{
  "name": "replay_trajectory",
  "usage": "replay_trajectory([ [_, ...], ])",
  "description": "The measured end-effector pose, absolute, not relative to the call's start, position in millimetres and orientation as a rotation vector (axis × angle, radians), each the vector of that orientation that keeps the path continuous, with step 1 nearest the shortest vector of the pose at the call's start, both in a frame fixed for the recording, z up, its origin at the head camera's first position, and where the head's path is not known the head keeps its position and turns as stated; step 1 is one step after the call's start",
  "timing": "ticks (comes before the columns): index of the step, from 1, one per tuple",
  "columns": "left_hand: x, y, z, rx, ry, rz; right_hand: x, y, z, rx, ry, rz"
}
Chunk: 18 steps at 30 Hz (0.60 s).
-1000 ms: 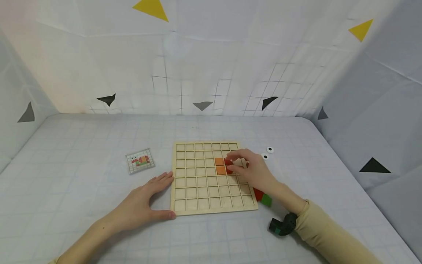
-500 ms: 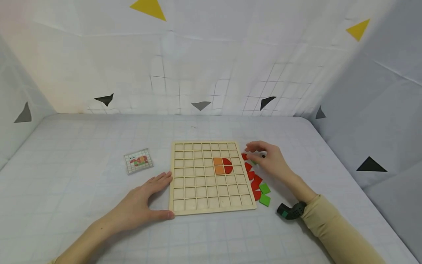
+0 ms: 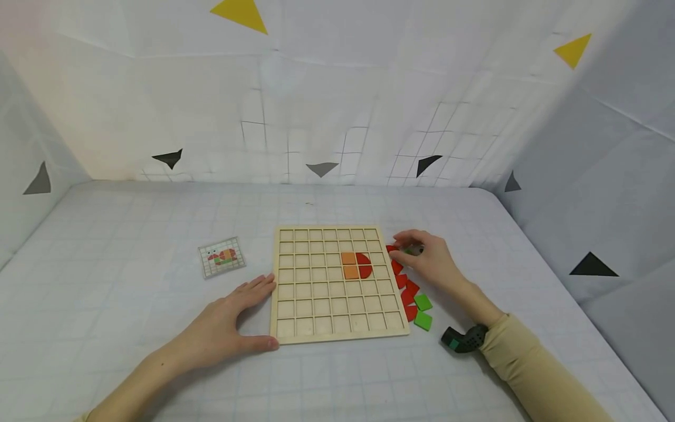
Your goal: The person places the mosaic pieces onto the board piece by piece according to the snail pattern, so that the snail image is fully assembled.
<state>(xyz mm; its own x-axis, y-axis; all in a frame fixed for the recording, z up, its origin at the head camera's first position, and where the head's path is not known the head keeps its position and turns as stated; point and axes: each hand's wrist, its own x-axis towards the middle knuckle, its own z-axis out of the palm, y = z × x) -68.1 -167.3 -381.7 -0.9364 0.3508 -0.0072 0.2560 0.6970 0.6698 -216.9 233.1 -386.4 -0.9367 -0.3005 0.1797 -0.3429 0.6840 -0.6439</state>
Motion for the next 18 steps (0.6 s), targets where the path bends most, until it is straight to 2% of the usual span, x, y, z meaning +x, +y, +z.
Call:
replay_trajectory([
  [18, -68.2, -167.4, -381.9, 0.485, 2.764, 1.063, -216.6, 234.5, -387.4, 0.530, -2.804, 1.099],
])
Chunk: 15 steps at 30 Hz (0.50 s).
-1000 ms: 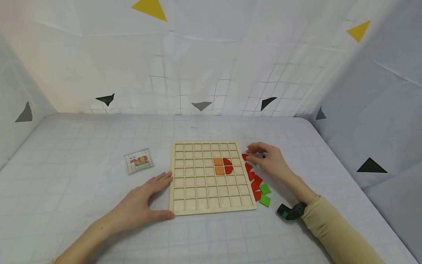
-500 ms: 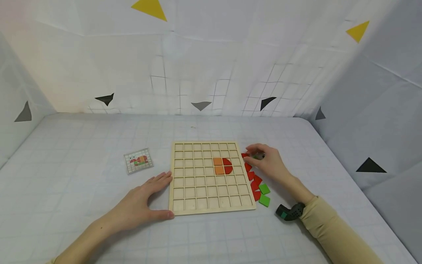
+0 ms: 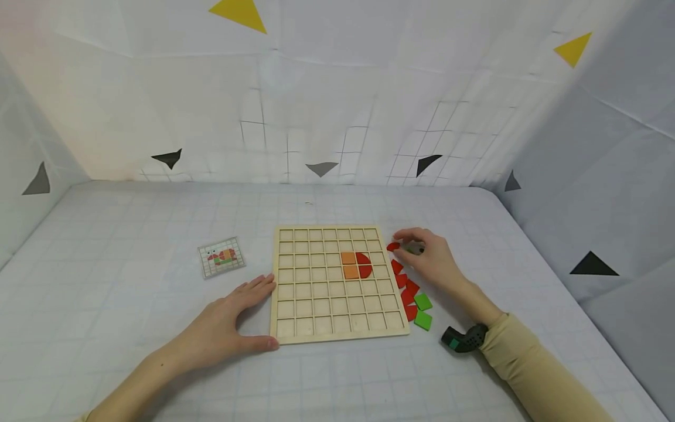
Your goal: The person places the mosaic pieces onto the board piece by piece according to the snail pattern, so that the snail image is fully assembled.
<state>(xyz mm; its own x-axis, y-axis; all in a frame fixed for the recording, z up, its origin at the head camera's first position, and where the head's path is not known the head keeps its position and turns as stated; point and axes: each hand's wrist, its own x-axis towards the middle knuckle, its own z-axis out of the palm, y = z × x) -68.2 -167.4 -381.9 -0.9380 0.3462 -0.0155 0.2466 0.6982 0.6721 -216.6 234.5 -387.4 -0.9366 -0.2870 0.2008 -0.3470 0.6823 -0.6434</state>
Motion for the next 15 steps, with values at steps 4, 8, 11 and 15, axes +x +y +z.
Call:
replay_trajectory([
  [4, -68.1, -167.2, -381.7, 0.482, 2.761, 1.064, -218.2, 235.2, -388.4, 0.508, -2.798, 1.092],
  [8, -68.0, -167.5, -381.7, 0.479, 2.766, 1.057, -219.3, 235.1, -388.8, 0.511, -2.790, 1.090],
  [11, -68.0, -167.6, -381.9, 0.479, 2.768, 1.053, -219.1, 234.4, -388.5, 0.507, -2.791, 1.079],
  [15, -68.0, -167.5, -382.2, 0.485, 2.767, 1.053, -218.2, 233.8, -387.8, 0.494, -2.790, 1.066],
])
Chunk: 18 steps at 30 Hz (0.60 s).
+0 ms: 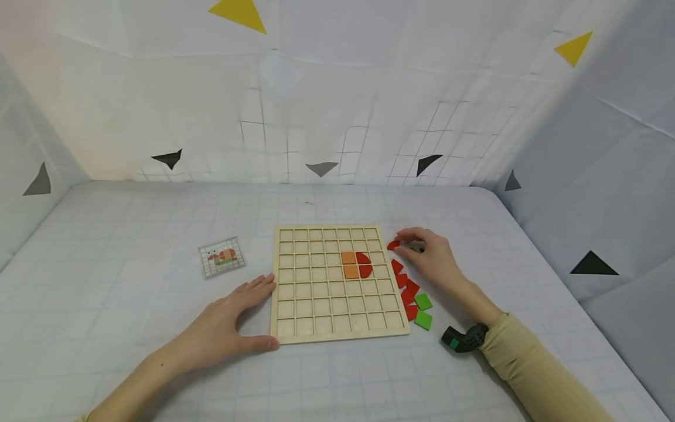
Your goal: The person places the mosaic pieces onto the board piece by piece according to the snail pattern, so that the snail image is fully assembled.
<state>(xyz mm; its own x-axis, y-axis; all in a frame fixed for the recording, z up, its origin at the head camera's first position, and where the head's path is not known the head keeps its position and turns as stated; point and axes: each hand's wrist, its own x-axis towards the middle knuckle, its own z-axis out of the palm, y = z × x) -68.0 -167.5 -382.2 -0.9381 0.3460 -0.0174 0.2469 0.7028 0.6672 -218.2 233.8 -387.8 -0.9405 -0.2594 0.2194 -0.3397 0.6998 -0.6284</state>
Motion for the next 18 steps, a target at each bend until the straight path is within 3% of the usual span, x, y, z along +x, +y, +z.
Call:
replay_trajectory([
  [8, -68.4, -167.2, -382.0, 0.492, 2.769, 1.035, -216.1, 231.8, -386.0, 0.468, -2.787, 1.056],
  [18, -67.9, -166.8, -380.1, 0.478, 2.753, 1.029, -205.5, 214.8, -372.3, 0.624, -2.713, 1.140],
])
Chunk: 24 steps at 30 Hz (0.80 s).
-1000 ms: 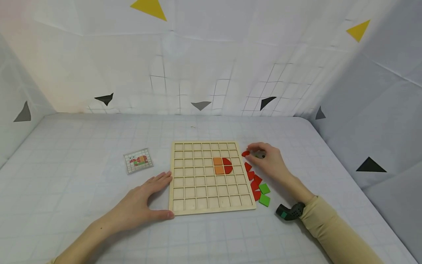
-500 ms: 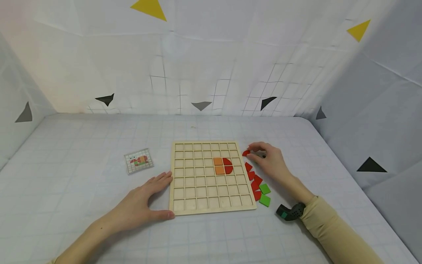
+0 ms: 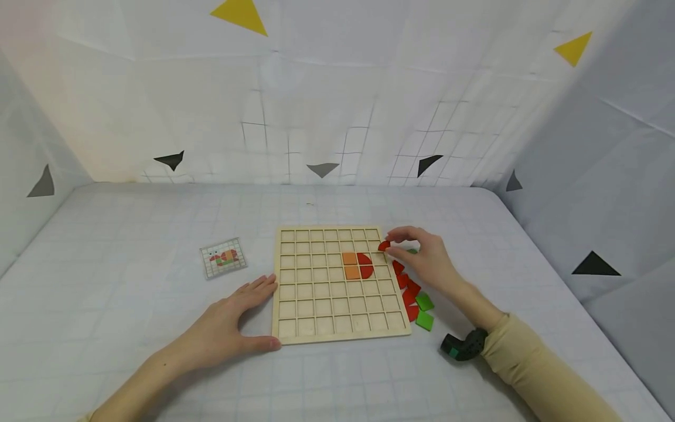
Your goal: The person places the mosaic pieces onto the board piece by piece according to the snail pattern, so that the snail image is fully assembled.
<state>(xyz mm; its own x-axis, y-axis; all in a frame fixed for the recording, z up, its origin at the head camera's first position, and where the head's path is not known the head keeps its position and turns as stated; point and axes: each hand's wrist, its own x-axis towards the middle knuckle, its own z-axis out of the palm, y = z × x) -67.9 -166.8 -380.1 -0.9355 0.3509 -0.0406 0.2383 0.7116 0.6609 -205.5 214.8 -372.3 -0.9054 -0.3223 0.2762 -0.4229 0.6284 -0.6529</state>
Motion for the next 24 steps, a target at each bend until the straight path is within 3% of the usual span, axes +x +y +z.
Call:
replay_trajectory([
  [24, -68.2, -167.2, -381.9, 0.488, 2.764, 1.038, -191.9, 150.8, -377.2, 0.865, -2.739, 1.214],
])
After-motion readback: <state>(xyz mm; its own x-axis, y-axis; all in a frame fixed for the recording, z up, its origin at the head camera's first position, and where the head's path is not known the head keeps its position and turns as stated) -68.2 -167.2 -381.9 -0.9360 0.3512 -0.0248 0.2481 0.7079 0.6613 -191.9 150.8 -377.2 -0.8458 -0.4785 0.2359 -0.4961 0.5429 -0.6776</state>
